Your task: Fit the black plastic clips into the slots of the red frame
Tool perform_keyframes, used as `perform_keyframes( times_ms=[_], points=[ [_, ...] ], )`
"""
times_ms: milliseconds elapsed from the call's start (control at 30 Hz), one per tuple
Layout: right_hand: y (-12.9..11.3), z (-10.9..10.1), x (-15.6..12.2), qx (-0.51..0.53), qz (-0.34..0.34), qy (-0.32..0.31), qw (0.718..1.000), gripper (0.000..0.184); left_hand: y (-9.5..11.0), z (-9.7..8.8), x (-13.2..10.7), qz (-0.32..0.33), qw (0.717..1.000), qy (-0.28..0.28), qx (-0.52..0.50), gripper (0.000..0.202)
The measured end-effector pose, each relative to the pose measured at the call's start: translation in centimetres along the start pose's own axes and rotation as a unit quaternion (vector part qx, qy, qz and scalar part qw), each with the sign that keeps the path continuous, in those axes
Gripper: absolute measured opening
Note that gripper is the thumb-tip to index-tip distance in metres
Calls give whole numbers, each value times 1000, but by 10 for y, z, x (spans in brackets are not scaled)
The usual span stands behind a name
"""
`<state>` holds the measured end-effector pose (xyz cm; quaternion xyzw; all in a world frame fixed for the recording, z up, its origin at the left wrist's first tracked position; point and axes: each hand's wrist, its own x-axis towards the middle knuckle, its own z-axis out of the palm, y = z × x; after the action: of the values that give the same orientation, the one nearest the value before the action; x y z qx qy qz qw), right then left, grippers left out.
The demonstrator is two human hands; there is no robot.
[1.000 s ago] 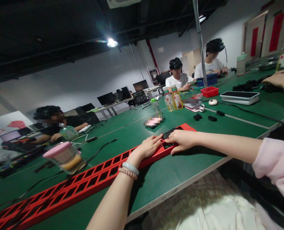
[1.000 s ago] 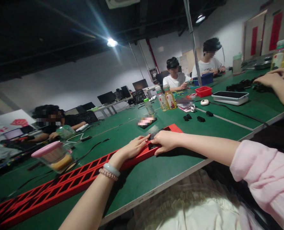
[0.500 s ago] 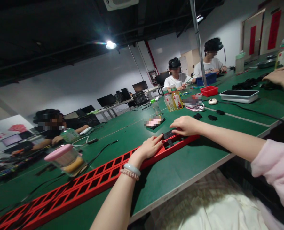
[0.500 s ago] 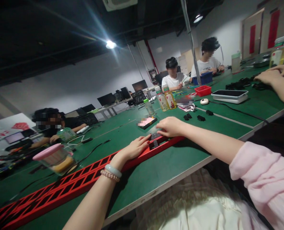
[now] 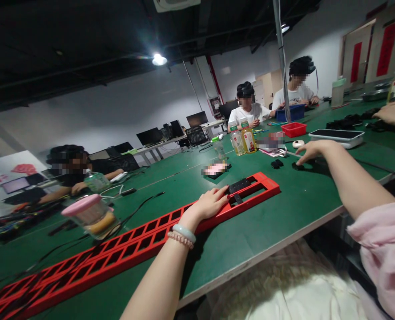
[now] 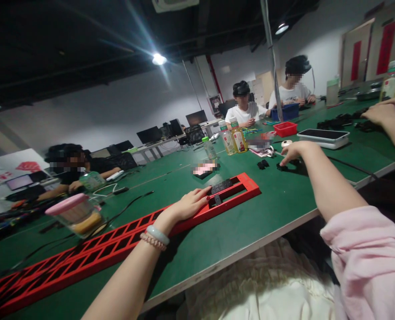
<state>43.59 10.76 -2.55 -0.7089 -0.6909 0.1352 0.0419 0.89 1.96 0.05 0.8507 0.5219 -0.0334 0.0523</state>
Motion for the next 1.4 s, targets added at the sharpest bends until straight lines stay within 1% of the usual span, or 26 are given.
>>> perform_keyframes(
  times_ms=[67,133,233,333,433,533,700,767,933,1100,1167,1267,1400],
  points=[
    [-7,4,-1,-14,19,-61,998,75,-1,1,0,2,1000,1,2,57],
    [-14,7,-1,-7,26,-87,996,79,-1,1,1,2,1000,2,2,57],
    [-17,11,1,67,12,-118,991,77,-2,2,1,4,1000,6,-11,56],
    [-17,15,5,125,-18,-134,983,79,-3,2,1,8,1000,12,-21,56],
    [-19,19,8,136,-35,-139,980,82,-3,2,1,7,999,15,-28,56],
    [-22,21,9,145,-65,-137,978,78,-3,3,1,4,999,16,-30,56],
    [-29,23,9,168,-81,-160,969,79,-3,3,1,4,1000,14,-23,56],
    [-33,24,8,169,-98,-160,968,78,-3,3,1,5,1000,14,-21,56],
    [-40,26,7,152,-138,-150,967,68,-2,2,1,4,1000,11,-10,57],
    [-49,27,2,137,-167,-145,966,66,0,1,0,-4,1000,6,-8,56],
    [-53,25,0,121,-188,-128,966,63,1,0,0,-5,1000,7,-9,56],
    [-56,23,-2,84,-220,-83,968,57,1,1,0,-7,1000,12,-16,56],
    [-55,20,0,43,-232,-28,971,51,1,1,-1,-3,999,19,-28,56]
  ],
)
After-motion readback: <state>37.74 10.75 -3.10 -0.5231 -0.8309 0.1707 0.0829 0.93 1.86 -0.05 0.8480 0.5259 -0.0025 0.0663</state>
